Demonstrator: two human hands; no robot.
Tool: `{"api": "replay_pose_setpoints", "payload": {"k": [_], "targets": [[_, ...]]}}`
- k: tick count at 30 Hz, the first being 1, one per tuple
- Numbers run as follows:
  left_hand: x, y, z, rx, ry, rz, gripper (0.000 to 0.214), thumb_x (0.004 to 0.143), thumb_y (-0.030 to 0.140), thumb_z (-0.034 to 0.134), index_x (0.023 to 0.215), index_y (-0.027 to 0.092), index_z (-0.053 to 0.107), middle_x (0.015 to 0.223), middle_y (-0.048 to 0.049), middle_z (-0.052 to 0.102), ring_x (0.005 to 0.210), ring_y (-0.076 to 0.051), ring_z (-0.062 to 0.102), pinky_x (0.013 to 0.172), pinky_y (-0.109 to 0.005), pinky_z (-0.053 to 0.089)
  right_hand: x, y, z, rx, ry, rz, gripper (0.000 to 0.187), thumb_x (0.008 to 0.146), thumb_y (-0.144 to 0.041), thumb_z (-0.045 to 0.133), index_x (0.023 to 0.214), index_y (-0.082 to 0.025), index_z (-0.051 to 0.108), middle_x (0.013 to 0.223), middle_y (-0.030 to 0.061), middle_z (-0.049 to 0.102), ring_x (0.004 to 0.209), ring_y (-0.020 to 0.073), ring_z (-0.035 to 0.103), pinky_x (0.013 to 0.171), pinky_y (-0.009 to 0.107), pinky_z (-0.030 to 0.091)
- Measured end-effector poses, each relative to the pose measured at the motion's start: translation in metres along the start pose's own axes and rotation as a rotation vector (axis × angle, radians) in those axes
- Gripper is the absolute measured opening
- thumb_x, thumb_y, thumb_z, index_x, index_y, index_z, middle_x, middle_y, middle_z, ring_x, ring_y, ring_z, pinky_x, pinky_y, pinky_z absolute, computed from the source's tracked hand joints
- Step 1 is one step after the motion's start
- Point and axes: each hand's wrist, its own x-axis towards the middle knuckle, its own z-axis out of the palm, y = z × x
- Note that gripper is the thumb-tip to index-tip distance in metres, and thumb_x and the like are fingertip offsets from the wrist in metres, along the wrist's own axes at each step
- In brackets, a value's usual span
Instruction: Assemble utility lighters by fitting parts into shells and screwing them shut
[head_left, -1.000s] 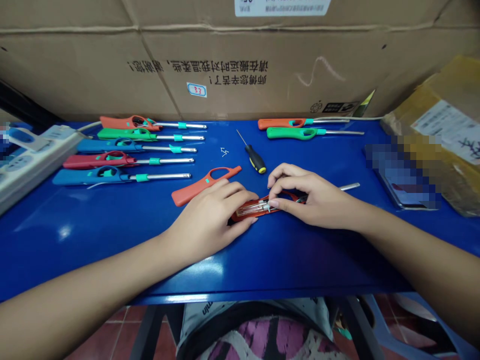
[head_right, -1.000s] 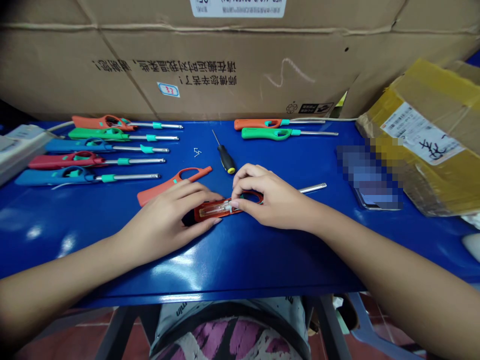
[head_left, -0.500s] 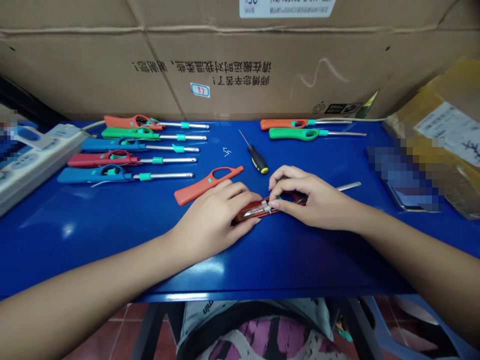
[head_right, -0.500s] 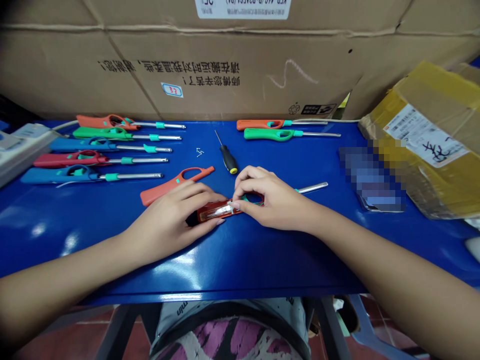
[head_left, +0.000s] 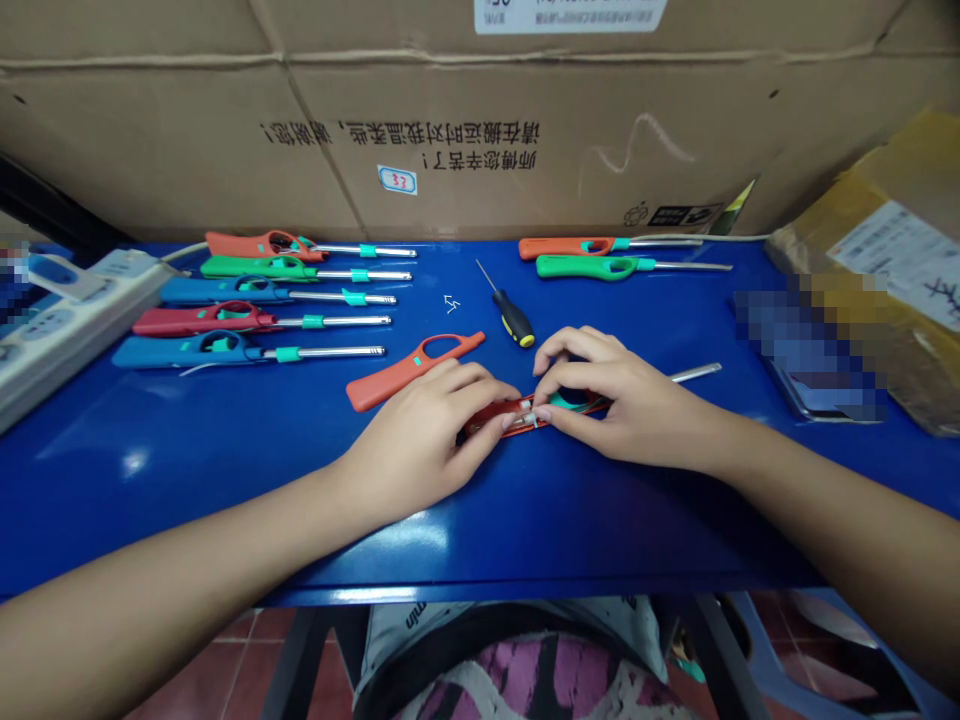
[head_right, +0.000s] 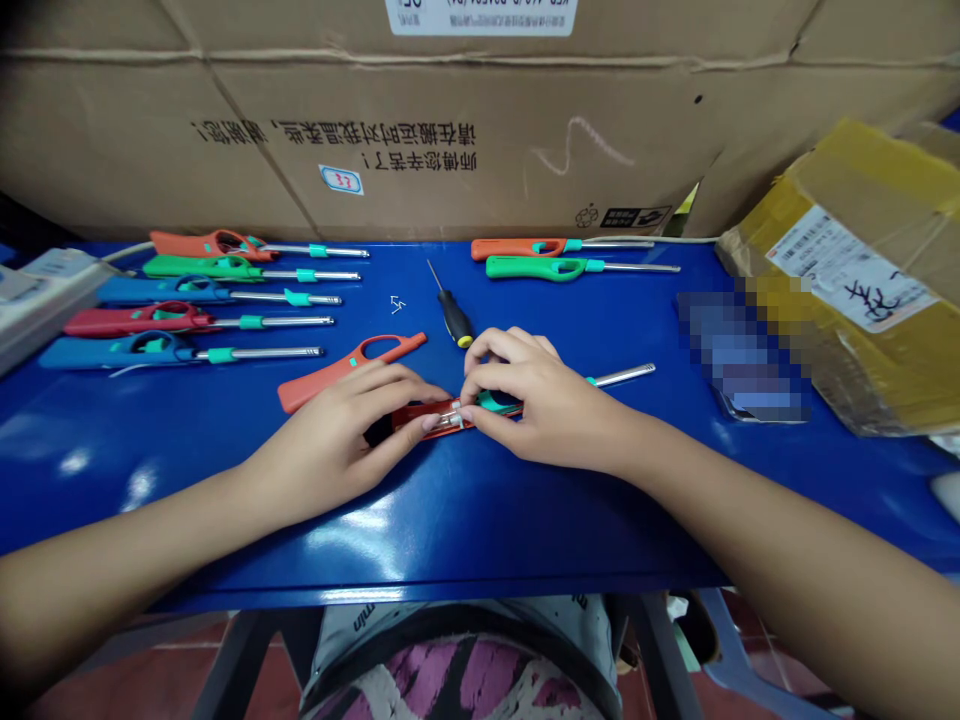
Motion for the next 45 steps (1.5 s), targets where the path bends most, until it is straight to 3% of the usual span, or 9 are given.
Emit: {"api": "replay_pose_setpoints", "payload": {"k": [21, 28, 36, 45], "targets": [[0.0, 0.0, 0.0, 0.006, -0.009, 0.011, 0.021, 0.099, 0.023, 0.053, 0.116, 0.019, 0.066, 0.109, -0.0056, 0.068, 0.105, -0.022, 0.063, 0.1, -0.043, 0.051, 0.001, 0.0, 0.006, -0.023, 0.034, 0.076, 0.007, 0.091, -0.026, 0.066, 0.097, -0.023, 0.067, 0.107, 0.0045, 0.062, 0.107, 0.0219, 0.056, 0.1, 0.042, 0.037], [-0.002, -0.002, -0.002, 0.015, -0.002, 0.021, 0.022, 0.099, 0.02, 0.053, 0.118, 0.018, 0.065, 0.111, -0.0055, 0.069, 0.107, -0.022, 0.063, 0.1, -0.041, 0.051, 0.001, 0.005, -0.005, -0.011, 0.112, 0.109, 0.009, 0.092, -0.024, 0.061, 0.099, -0.023, 0.066, 0.108, 0.0054, 0.062, 0.108, 0.0227, 0.057, 0.099, 0.041, 0.039], [0.001, -0.008, -0.003, 0.048, 0.02, 0.035, 0.025, 0.099, 0.016, 0.049, 0.119, 0.017, 0.064, 0.116, -0.0065, 0.07, 0.112, -0.022, 0.063, 0.104, -0.041, 0.048, -0.003, 0.016, -0.031, -0.032, -0.128, 0.13, 0.016, 0.091, -0.037, 0.063, 0.087, -0.022, 0.062, 0.092, 0.0019, 0.064, 0.087, 0.0188, 0.057, 0.08, 0.033, 0.041], [0.002, -0.008, -0.002, 0.016, 0.031, 0.049, 0.021, 0.098, 0.018, 0.054, 0.116, 0.017, 0.066, 0.114, -0.005, 0.07, 0.109, -0.02, 0.063, 0.105, -0.04, 0.048, 0.0, 0.018, -0.02, 0.059, -0.12, 0.127, 0.015, 0.087, -0.033, 0.07, 0.082, -0.021, 0.062, 0.086, 0.0012, 0.063, 0.08, 0.0159, 0.055, 0.074, 0.03, 0.042]]}}
